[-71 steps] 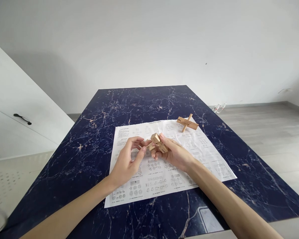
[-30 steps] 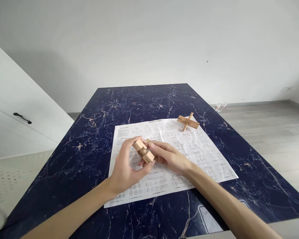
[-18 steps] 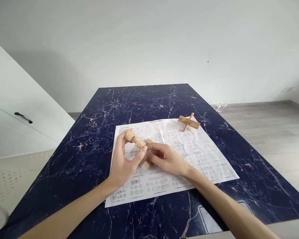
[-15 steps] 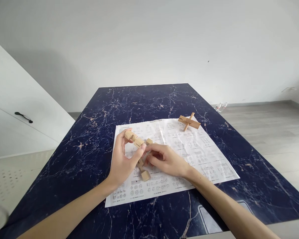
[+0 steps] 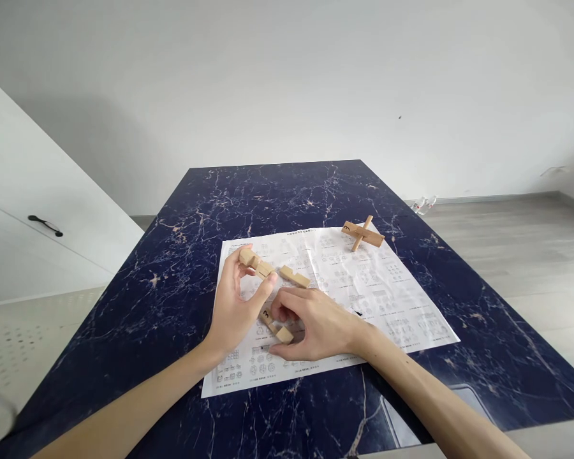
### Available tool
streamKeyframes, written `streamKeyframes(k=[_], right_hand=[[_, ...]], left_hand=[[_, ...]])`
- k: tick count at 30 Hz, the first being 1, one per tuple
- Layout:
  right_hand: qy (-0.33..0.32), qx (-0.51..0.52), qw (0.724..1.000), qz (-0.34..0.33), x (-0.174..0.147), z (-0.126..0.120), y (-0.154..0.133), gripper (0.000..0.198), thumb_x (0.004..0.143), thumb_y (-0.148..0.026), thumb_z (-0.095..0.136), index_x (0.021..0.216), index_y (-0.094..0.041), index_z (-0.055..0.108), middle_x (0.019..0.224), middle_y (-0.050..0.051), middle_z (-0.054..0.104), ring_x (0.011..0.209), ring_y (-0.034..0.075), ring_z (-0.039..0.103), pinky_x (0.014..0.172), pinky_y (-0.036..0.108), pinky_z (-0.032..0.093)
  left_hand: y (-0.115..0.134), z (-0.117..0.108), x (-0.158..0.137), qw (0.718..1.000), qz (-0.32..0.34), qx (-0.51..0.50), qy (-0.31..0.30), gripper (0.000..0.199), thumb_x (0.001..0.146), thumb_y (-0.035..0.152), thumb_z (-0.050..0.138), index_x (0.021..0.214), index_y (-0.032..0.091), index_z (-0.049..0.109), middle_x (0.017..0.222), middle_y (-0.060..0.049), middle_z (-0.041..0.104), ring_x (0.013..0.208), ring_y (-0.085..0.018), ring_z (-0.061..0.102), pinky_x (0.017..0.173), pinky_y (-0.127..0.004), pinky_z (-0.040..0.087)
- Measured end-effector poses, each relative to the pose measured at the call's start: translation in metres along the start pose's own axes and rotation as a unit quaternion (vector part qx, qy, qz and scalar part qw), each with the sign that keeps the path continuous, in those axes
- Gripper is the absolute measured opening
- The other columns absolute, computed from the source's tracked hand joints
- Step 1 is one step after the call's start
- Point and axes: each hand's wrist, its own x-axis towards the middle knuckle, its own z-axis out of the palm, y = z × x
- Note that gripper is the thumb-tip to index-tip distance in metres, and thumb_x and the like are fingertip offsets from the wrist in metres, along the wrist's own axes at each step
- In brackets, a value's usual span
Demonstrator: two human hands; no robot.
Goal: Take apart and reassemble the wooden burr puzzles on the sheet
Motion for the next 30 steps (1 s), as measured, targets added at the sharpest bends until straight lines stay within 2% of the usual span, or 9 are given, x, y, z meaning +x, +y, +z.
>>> streamKeyframes(k=[6,10,12,15,17,20,23,27,30], right_hand=[[-0.001,0.008,1.000,0.004,0.001,0.000,0.001,0.015,0.086,-0.017,0.072,0.094,-0.022,0.061,0.079,-0.004,0.062,0.065,0.013,0.053,0.063,0.030,0.043],[0.024,0.147,0.988,0.032,0.001,-0.003,0.001,0.012,0.090,-0.022,0.075,0.093,-0.022,0.064,0.082,-0.002,0.064,0.067,0.013,0.055,0.062,0.028,0.046],[0.030,0.263,0.963,0.043,0.000,-0.005,0.003,0.016,0.092,-0.026,0.079,0.096,-0.022,0.064,0.084,-0.001,0.065,0.069,0.013,0.058,0.063,0.028,0.049],[-0.004,0.455,0.890,0.025,-0.002,-0.008,0.009,0.022,0.095,-0.032,0.080,0.102,-0.024,0.061,0.076,-0.005,0.062,0.056,0.010,0.056,0.052,0.024,0.049],[0.006,0.516,0.857,0.007,-0.002,-0.011,0.015,0.024,0.095,-0.035,0.081,0.106,-0.025,0.063,0.076,-0.004,0.065,0.056,0.011,0.060,0.052,0.024,0.050],[0.067,0.543,0.837,0.000,-0.002,-0.014,0.021,0.033,0.088,-0.042,0.089,0.108,-0.025,0.069,0.084,0.000,0.070,0.064,0.013,0.066,0.057,0.025,0.054],[0.128,0.546,0.827,0.018,-0.002,-0.015,0.023,0.035,0.084,-0.050,0.091,0.103,-0.025,0.076,0.091,0.002,0.071,0.067,0.013,0.065,0.065,0.028,0.057],[0.204,0.526,0.825,0.040,-0.001,-0.016,0.020,0.029,0.088,-0.052,0.087,0.090,-0.025,0.077,0.097,0.003,0.069,0.075,0.015,0.063,0.079,0.033,0.058],[0.223,0.509,0.830,0.044,0.001,-0.015,0.017,0.027,0.095,-0.054,0.079,0.094,-0.027,0.075,0.095,0.003,0.070,0.076,0.017,0.063,0.078,0.035,0.056]], left_hand=[[-0.003,0.000,0.001,0.999,-0.038,-0.019,-0.002,0.054,0.092,0.034,0.078,0.140,0.028,0.054,0.137,-0.008,0.064,0.126,-0.026,0.062,0.107,-0.045,0.047],[-0.005,-0.001,0.003,0.997,-0.050,-0.052,-0.001,0.059,0.090,0.034,0.079,0.141,0.029,0.051,0.143,-0.009,0.062,0.125,-0.026,0.064,0.107,-0.046,0.048],[-0.006,-0.001,0.003,0.996,-0.050,-0.074,0.003,0.060,0.089,0.034,0.081,0.139,0.028,0.049,0.143,-0.010,0.061,0.122,-0.026,0.065,0.106,-0.046,0.049],[-0.007,0.000,0.003,0.994,-0.054,-0.093,0.002,0.058,0.087,0.034,0.084,0.133,0.027,0.048,0.140,-0.009,0.061,0.120,-0.025,0.065,0.105,-0.045,0.050],[-0.008,0.000,0.003,0.994,-0.054,-0.099,-0.005,0.058,0.087,0.035,0.085,0.131,0.027,0.049,0.136,-0.008,0.061,0.119,-0.025,0.065,0.104,-0.044,0.050],[-0.007,0.001,0.003,0.989,-0.064,-0.130,-0.022,0.060,0.087,0.035,0.086,0.134,0.029,0.049,0.129,-0.006,0.064,0.115,-0.023,0.067,0.103,-0.042,0.052],[-0.005,0.002,0.002,0.975,-0.103,-0.186,-0.060,0.066,0.089,0.031,0.084,0.142,0.031,0.043,0.118,-0.004,0.070,0.106,-0.022,0.071,0.101,-0.043,0.055],[-0.002,0.001,0.000,0.958,-0.130,-0.228,-0.118,0.073,0.092,0.025,0.080,0.149,0.034,0.036,0.114,-0.003,0.072,0.088,-0.018,0.075,0.090,-0.041,0.059],[0.000,0.001,-0.001,0.955,-0.131,-0.223,-0.144,0.074,0.093,0.022,0.078,0.152,0.035,0.036,0.118,-0.005,0.071,0.078,-0.014,0.072,0.085,-0.039,0.059]])
